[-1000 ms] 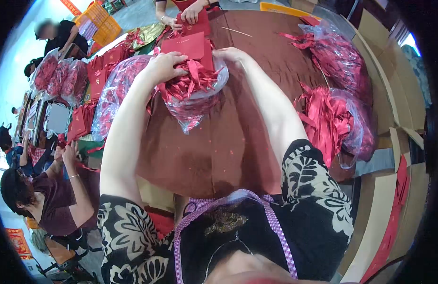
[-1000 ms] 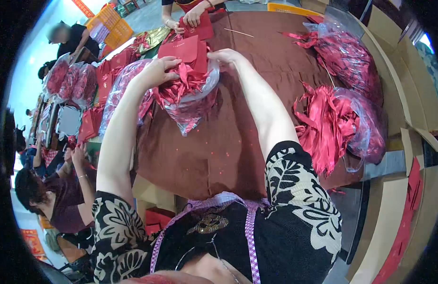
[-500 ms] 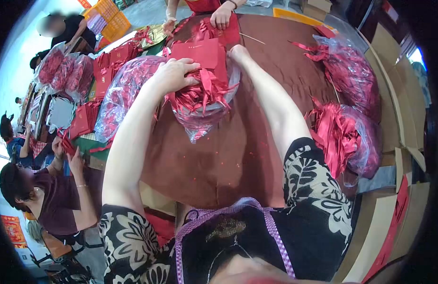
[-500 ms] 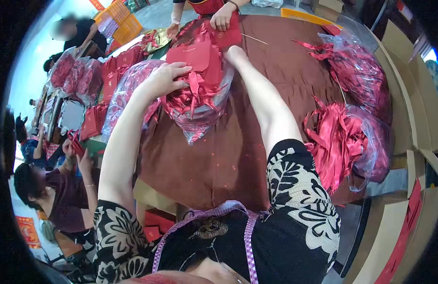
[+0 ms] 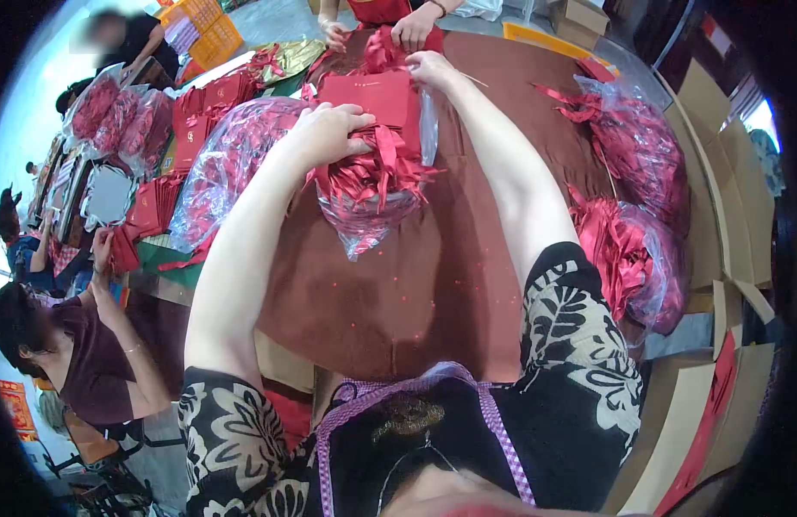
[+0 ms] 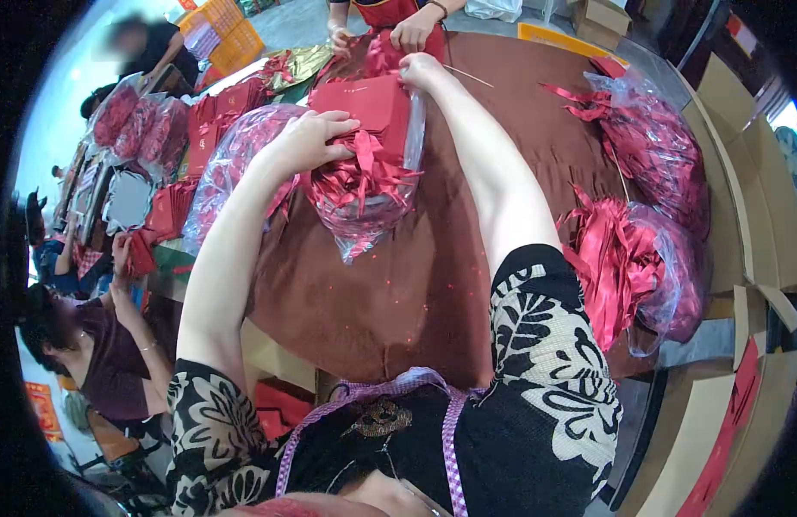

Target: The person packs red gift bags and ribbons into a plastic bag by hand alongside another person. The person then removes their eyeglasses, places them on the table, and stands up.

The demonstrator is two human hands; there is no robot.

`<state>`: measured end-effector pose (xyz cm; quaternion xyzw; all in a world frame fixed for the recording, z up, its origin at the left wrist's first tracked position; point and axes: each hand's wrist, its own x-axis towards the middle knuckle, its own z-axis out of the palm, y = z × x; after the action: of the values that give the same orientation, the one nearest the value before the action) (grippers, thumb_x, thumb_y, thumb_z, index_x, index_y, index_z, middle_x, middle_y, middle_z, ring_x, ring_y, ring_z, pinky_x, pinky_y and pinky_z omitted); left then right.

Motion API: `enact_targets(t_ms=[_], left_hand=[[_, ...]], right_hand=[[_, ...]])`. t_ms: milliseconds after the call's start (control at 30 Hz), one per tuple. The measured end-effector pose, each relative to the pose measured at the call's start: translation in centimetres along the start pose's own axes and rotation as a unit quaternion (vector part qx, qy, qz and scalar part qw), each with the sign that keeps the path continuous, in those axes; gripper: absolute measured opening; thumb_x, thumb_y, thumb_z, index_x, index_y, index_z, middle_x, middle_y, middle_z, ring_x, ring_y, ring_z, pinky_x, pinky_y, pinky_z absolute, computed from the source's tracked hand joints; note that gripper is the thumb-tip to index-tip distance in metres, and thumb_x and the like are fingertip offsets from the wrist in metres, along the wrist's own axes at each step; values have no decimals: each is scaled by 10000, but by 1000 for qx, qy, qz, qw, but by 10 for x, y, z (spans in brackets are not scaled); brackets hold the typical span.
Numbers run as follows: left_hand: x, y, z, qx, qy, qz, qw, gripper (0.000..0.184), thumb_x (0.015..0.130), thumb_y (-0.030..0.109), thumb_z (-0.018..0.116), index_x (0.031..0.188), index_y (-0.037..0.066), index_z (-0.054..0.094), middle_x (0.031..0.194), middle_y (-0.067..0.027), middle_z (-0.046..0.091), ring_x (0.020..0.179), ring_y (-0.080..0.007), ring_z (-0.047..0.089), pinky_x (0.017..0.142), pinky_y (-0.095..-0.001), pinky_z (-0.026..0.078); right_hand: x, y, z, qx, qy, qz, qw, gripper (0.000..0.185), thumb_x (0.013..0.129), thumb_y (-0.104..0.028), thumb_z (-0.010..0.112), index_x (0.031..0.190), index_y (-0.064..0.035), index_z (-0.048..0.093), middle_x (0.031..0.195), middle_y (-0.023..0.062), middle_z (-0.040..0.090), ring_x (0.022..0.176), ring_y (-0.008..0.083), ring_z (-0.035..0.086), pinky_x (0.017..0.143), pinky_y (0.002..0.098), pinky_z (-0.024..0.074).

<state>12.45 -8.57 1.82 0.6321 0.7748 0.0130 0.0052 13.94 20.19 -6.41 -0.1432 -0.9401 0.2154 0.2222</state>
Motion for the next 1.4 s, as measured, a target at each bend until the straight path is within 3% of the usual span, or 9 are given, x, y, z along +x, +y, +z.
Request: enact_targets(t_ms=[133, 333, 567, 800, 967, 1033, 1200, 1333, 1400], left_hand=[[-1, 1, 0, 6, -1, -4, 1000, 468, 739, 304, 613, 1169, 142, 528, 1246, -111, 462, 1102, -325, 460, 922, -409, 384], [3, -6, 8, 2, 7, -3, 1000, 462, 745, 376, 592, 1171, 207, 529, 1212, -37, 489, 1093, -291, 472, 865, -493, 381], [1, -4, 6, 24, 4, -5, 1000, 445, 758, 382, 582, 1164, 208, 532, 1219, -34, 483, 1100, -278, 465, 884, -490, 368], [0, -5, 8, 5, 13, -4, 1000, 456, 747, 381, 590, 1160, 197, 538, 1214, -35, 487, 1094, -274, 467, 888, -483, 363], [-2, -2, 6, 16, 23, -5, 1000, 448, 743, 363, 597, 1153, 188, 545, 1186, -33, 505, 1076, -263, 477, 878, -461, 371], [-3, -2, 6, 15, 25, -6, 1000, 446, 740, 359, 598, 1149, 188, 548, 1176, -32, 509, 1069, -260, 481, 875, -455, 374], [-3, 0, -1, 6, -11, -14, 1000, 453, 754, 293, 593, 1182, 166, 518, 1246, -38, 463, 1099, -282, 446, 910, -462, 359], [-2, -4, 1, 0, -3, -9, 1000, 453, 749, 276, 601, 1178, 158, 521, 1245, -48, 466, 1080, -284, 457, 894, -457, 370], [-1, -4, 2, -4, -4, -9, 1000, 452, 748, 271, 601, 1178, 159, 521, 1246, -50, 466, 1079, -284, 457, 892, -454, 373]], right_hand=[[-3, 2, 10, 148, -45, 63, 986, 295, 673, -83, 606, 965, -42, 633, 728, 100, 632, 661, 117, 582, 615, 263, 465], [10, 8, 19, -21, -61, 62, 996, 225, 628, -138, 580, 831, -116, 675, 793, 130, 636, 771, 235, 624, 702, 319, 486], [29, -1, 28, 54, 115, 60, 990, 196, 680, -160, 556, 833, -60, 629, 815, 152, 630, 796, 250, 610, 714, 344, 469], [35, -3, 5, -107, -173, 0, 979, 342, 699, -233, 632, 983, -47, 600, 937, 158, 617, 872, 263, 597, 745, 345, 468], [31, 1, 11, -41, -182, -96, 978, 357, 688, -193, 637, 1001, -29, 592, 901, 118, 635, 809, 217, 606, 726, 338, 474], [31, -3, 19, 132, -270, 60, 952, 314, 686, -155, 626, 966, -14, 607, 830, 64, 636, 745, 184, 596, 705, 337, 470], [51, -2, 40, 188, -296, 138, 926, 218, 718, -168, 586, 852, -6, 643, 792, 86, 642, 682, 190, 598, 649, 355, 466], [66, -8, 49, -80, -144, -75, 984, 233, 735, -208, 576, 821, 2, 626, 810, 204, 610, 713, 267, 614, 650, 343, 463], [74, -9, 53, -19, 36, -114, 993, 232, 700, -256, 607, 758, -38, 658, 727, 179, 615, 658, 296, 607, 612, 377, 466]])
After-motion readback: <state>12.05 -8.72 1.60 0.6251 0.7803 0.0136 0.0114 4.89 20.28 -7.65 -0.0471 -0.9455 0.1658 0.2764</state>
